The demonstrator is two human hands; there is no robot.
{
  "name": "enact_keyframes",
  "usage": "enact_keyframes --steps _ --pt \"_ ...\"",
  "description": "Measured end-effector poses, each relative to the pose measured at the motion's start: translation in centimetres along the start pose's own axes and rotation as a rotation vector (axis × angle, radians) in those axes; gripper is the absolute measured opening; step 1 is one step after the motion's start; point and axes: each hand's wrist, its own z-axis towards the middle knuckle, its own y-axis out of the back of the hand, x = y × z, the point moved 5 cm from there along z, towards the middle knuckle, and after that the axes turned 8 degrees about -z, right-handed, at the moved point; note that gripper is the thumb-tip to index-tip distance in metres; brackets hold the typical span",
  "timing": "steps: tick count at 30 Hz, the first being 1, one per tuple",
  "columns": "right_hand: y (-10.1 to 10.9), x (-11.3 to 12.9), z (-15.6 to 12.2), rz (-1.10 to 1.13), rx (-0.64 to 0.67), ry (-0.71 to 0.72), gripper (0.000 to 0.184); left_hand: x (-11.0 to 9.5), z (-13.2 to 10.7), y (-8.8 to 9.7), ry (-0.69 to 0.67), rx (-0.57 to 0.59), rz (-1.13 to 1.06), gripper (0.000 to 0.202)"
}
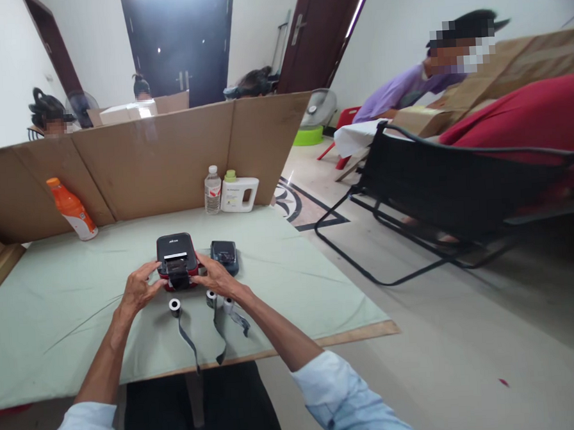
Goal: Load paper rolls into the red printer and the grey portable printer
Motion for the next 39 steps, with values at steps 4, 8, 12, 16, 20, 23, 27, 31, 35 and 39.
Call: enact_keyframes --steps 4,8,12,16,20,23,27,31,35,39 --pt "-0.1 -0.1 0.1 0.002 -0.021 0.005 0.071 0.2 0.1 -0.4 -0.022 -0.044 0.0 0.042" --pt "-0.1 0.2 0.1 0.013 -0.025 0.016 0.072 0.5 0.1 -0.6 -0.029 -0.064 -0.02 0.038" --pt "-0.1 0.2 0.1 0.015 -0.024 0.009 0.072 0.7 0.3 -0.6 -0.02 -0.057 -0.017 0.034" --pt "-0.1 0.2 0.1 0.012 -0.028 0.005 0.069 0.8 0.4 -0.7 0.003 -0.041 -0.015 0.036" --pt "-0.1 0.2 0.2 -0.015 -0.013 -0.009 0.061 0.8 0.5 -0.8 0.043 -0.013 -0.013 0.037" --pt "-0.1 0.3 0.2 0.001 -0.011 -0.002 0.057 0.6 0.4 -1.0 0.067 -0.004 -0.031 0.039" --pt "-0.1 0.4 0.3 0.008 -0.021 -0.001 0.062 0.1 0.1 -1.4 0.086 -0.032 -0.075 0.042" --pt "0.2 0.8 0.3 0.033 -0.022 0.034 0.06 -0.3 -0.3 -1.7 0.081 -0.049 -0.052 0.042" --pt "0.7 1.3 0.1 0.039 0.003 0.034 0.06 -0.9 -0.2 -1.4 0.055 -0.043 0.019 0.043" --pt "0.7 1.4 0.3 -0.025 -0.013 0.018 0.073 -2.2 0.7 -0.6 -0.036 -0.069 0.108 0.054"
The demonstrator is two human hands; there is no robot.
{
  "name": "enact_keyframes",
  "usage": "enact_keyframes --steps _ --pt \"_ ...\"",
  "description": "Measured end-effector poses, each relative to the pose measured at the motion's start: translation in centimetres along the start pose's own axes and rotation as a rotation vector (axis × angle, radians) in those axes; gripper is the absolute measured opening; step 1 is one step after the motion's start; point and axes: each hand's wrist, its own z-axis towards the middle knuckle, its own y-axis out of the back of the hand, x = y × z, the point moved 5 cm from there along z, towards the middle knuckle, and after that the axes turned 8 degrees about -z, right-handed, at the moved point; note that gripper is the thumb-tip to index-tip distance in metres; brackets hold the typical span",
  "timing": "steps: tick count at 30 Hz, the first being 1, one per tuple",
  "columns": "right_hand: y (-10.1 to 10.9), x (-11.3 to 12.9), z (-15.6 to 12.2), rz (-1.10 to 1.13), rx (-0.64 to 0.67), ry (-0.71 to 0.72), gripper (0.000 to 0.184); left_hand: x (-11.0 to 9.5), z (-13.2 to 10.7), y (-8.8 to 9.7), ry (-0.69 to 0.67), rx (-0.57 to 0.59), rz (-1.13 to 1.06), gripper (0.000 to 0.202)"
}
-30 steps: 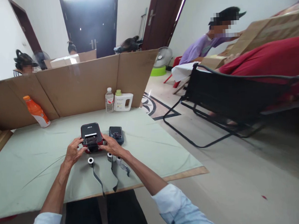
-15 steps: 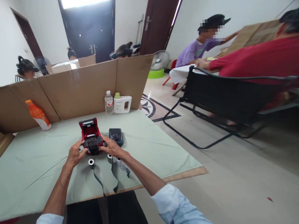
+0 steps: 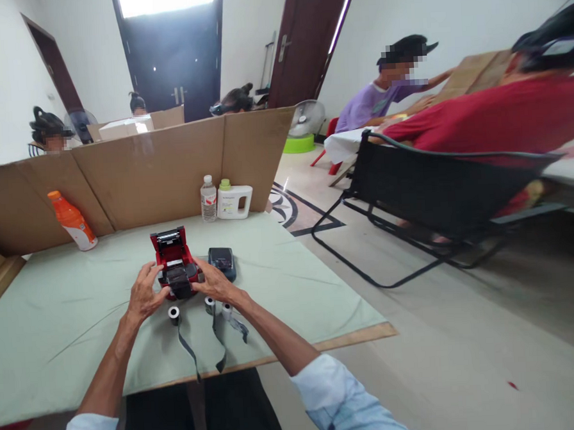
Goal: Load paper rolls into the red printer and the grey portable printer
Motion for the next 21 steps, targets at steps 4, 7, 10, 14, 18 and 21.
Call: enact_keyframes --steps 4,7,10,14,18,21 --pt "-0.3 0.0 0.7 -0.146 -0.07 0.07 0.076 -0.9 1.3 -0.2 -0.108 0.045 0.006 0.042" --pt "-0.3 0.5 1.5 -0.219 -0.106 0.136 0.065 -0.9 2.6 -0.4 -0.14 0.043 -0.063 0.026" --pt "0.1 1.3 2.8 -0.228 -0.141 0.193 0.046 -0.3 4.2 -0.4 -0.076 0.022 -0.174 0.021" --pt "1.0 2.2 5.3 -0.178 -0.124 0.159 0.016 0.9 5.9 -0.6 0.09 0.042 -0.311 0.021" --pt "1.8 2.5 8.0 -0.049 -0.072 0.078 0.028 2.1 6.7 -1.2 0.234 0.08 -0.397 0.026" --pt "2.2 3.0 9.6 0.018 -0.047 0.076 0.026 2.7 7.0 -1.4 0.274 0.08 -0.393 0.028"
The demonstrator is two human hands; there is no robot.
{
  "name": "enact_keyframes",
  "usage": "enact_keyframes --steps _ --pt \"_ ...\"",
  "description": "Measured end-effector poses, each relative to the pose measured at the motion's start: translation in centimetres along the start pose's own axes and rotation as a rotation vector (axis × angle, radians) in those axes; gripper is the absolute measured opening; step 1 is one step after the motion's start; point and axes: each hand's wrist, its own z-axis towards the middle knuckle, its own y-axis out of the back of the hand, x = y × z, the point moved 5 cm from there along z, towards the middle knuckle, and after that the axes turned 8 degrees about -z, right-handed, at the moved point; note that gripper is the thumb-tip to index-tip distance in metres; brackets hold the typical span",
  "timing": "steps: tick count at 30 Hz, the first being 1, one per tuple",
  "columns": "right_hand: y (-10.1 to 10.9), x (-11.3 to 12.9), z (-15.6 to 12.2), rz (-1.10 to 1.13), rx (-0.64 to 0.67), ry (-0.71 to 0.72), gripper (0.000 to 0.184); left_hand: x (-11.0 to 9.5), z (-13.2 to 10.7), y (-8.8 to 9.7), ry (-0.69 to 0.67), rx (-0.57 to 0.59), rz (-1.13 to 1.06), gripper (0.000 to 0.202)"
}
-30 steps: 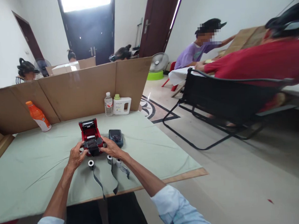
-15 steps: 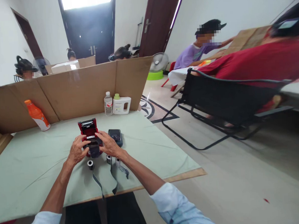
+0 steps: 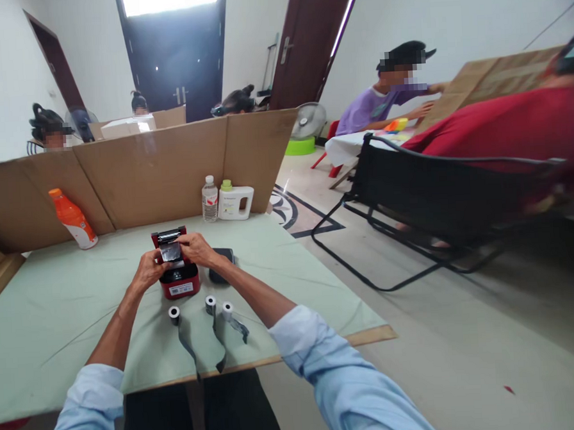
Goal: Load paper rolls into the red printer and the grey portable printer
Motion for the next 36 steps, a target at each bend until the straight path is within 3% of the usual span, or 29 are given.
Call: enact_keyframes --steps 4,13,20,24,27,30,36 --pt "0.6 1.3 1.6 0.104 0.005 0.012 0.024 0.1 0.4 0.2 0.029 -0.006 -0.014 0.022" --pt "2.8 6.3 2.2 0.292 -0.018 0.044 0.022 -2.1 -0.5 0.8 -0.008 0.06 -0.271 0.04" --pt "2.6 9.9 -1.9 0.228 -0.061 0.105 0.023 -3.4 -3.8 5.8 -0.055 -0.049 -0.099 0.033" --pt "2.8 10.8 -6.3 0.256 -0.021 0.082 0.016 -5.3 -6.0 6.5 -0.111 -0.022 0.038 0.027" --pt "4.0 10.8 -10.5 0.239 -0.005 0.037 0.013 -7.3 -7.3 4.7 -0.182 0.074 0.102 0.019" --pt "5.8 9.9 -14.8 0.171 0.006 -0.086 0.02 -9.0 -7.8 1.7 -0.244 0.153 0.119 0.016" --pt "9.6 6.6 -21.6 0.212 0.034 -0.338 0.027 -11.6 -7.5 -6.7 -0.354 0.392 0.197 0.026"
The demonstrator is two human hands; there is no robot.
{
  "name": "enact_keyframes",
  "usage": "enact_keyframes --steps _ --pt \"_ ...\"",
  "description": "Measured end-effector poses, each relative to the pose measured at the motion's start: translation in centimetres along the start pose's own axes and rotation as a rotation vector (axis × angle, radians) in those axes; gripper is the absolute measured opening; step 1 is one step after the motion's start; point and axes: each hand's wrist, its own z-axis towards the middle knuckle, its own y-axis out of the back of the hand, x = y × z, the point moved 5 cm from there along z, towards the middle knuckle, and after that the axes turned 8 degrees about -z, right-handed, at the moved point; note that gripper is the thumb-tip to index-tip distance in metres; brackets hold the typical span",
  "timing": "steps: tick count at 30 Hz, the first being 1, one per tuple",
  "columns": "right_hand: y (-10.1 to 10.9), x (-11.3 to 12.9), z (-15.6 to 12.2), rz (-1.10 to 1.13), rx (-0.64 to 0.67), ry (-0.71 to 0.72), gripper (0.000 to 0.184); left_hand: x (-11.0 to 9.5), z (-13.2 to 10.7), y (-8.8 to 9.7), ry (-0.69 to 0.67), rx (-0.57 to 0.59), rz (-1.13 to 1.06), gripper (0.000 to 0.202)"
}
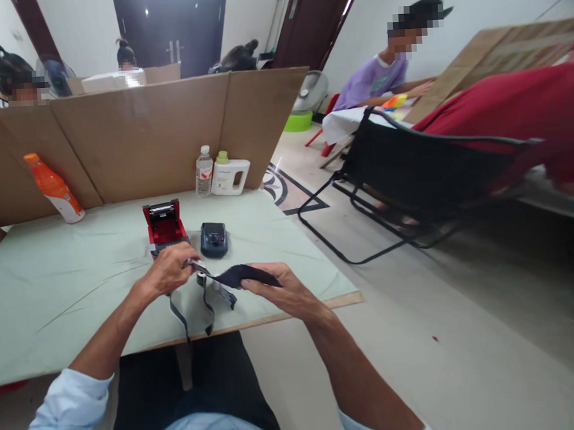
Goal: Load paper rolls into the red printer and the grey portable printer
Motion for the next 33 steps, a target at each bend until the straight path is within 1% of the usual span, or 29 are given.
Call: enact_keyframes --steps 3,6,9,11,13,14,17,18,20,22,25,27,29,31,33 --pt "1.9 -1.7 -1.5 -0.014 -0.044 -0.043 0.03 -1.2 2.6 -3.7 -0.024 0.141 0.078 0.034" --pt "2.9 -3.4 -2.6 -0.052 -0.063 -0.095 0.032 -1.8 4.8 -7.0 -0.033 0.269 0.164 0.032" --pt "2.8 -5.3 -3.6 -0.08 -0.061 -0.141 0.031 -1.7 6.0 -9.4 -0.01 0.387 0.264 0.033" --pt "2.3 -6.6 -4.3 -0.088 -0.011 -0.179 0.031 -1.2 6.2 -10.2 0.028 0.456 0.321 0.035" --pt "2.0 -7.7 -4.7 -0.077 0.027 -0.225 0.032 -0.8 6.1 -10.3 0.057 0.495 0.349 0.036" --pt "2.0 -8.2 -4.9 -0.053 0.032 -0.246 0.034 -0.6 6.0 -10.3 0.063 0.504 0.353 0.035" --pt "2.7 -8.8 -4.6 0.112 -0.005 -0.245 0.057 0.0 5.7 -9.8 0.066 0.49 0.324 0.033" --pt "3.1 -8.8 -4.2 0.167 -0.027 -0.223 0.061 0.1 5.6 -9.7 0.066 0.482 0.304 0.034" --pt "3.6 -8.7 -3.0 0.211 -0.07 -0.187 0.061 0.4 5.3 -9.5 0.073 0.47 0.259 0.038" --pt "3.5 -9.0 -1.4 0.157 -0.082 -0.194 0.059 0.6 4.8 -9.3 0.089 0.457 0.233 0.047" --pt "1.6 -10.0 1.0 0.005 -0.012 -0.215 0.066 0.9 3.9 -8.5 0.129 0.414 0.238 0.061" --pt "-0.2 -10.7 2.2 -0.089 0.018 -0.181 0.066 1.4 3.1 -7.9 0.168 0.38 0.26 0.062" --pt "-1.6 -11.1 2.9 -0.176 -0.012 -0.122 0.056 2.0 2.3 -7.5 0.199 0.354 0.266 0.055" --pt "-2.8 -11.2 3.2 -0.241 -0.054 -0.066 0.043 2.5 1.6 -7.5 0.206 0.344 0.242 0.04" --pt "-3.7 -11.0 3.4 -0.279 -0.075 -0.031 0.034 2.9 1.1 -7.6 0.193 0.334 0.209 0.026"
